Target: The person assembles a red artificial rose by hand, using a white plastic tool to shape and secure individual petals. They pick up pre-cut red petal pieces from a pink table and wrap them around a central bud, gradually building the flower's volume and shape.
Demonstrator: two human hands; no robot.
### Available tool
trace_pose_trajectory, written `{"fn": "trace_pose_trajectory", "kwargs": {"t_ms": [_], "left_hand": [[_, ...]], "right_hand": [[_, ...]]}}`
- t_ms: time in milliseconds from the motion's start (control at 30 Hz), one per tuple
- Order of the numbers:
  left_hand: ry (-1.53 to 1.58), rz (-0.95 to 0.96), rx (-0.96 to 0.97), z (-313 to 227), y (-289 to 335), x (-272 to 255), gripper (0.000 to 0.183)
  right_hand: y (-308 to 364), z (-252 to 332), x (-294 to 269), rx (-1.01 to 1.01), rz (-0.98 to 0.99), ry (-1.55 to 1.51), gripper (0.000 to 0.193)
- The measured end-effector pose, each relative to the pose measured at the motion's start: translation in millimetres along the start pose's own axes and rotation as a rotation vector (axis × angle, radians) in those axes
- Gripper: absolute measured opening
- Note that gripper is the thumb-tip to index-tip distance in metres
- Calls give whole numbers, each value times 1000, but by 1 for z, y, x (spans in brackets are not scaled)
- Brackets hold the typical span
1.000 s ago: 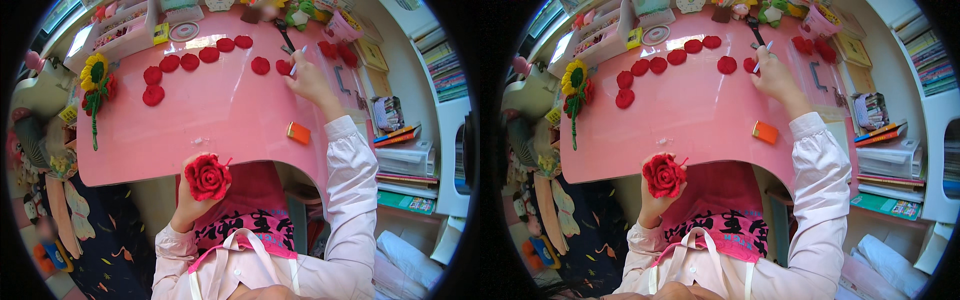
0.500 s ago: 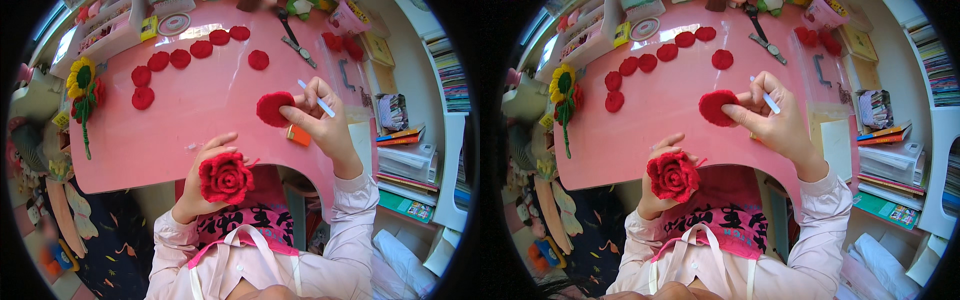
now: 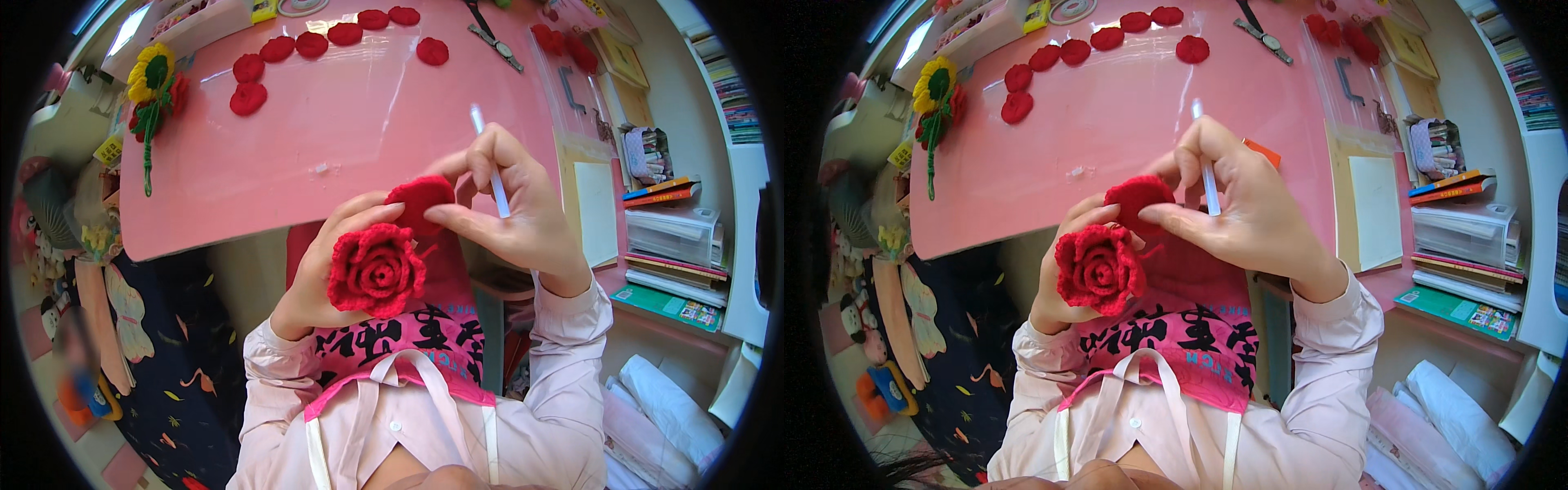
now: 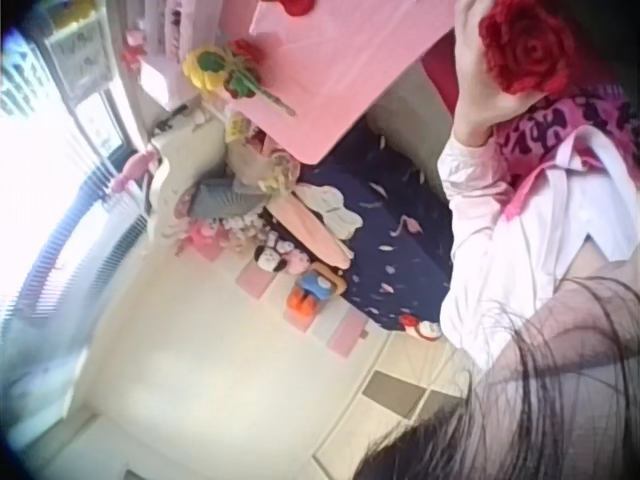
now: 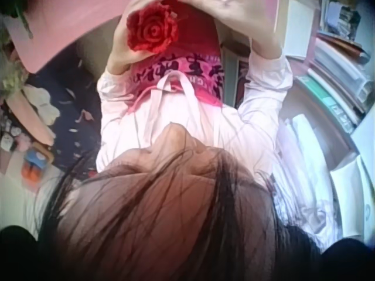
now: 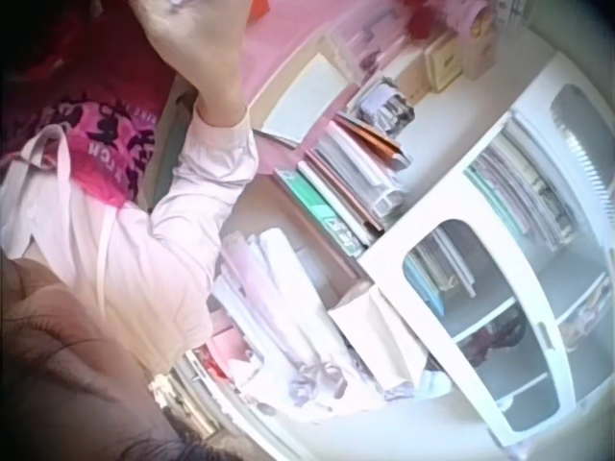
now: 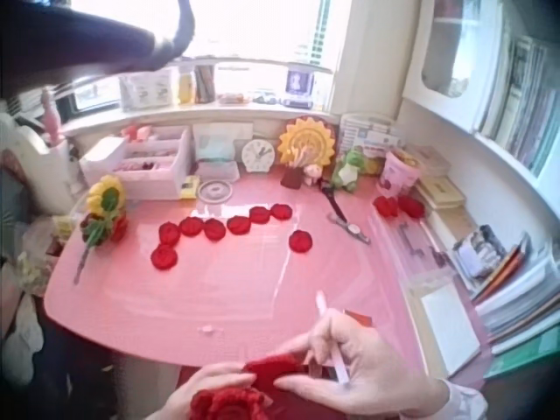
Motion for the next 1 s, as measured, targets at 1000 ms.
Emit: {"fn": "trace_pose_trajectory", "kwargs": {"t_ms": [1000], "left_hand": [[499, -172, -72, -1, 36, 41, 87]], "right_hand": [[81, -23, 41, -346, -505, 1, 42]]}}
Point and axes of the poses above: each hand's wrist, its own y-axis away from the middle knuckle, its own x-axis out of the palm, z = x × y, the point moved 6 cm from there along -y, towards the middle knuckle, and after that the axes turned 11 degrees about x, right-handed, at the moved point
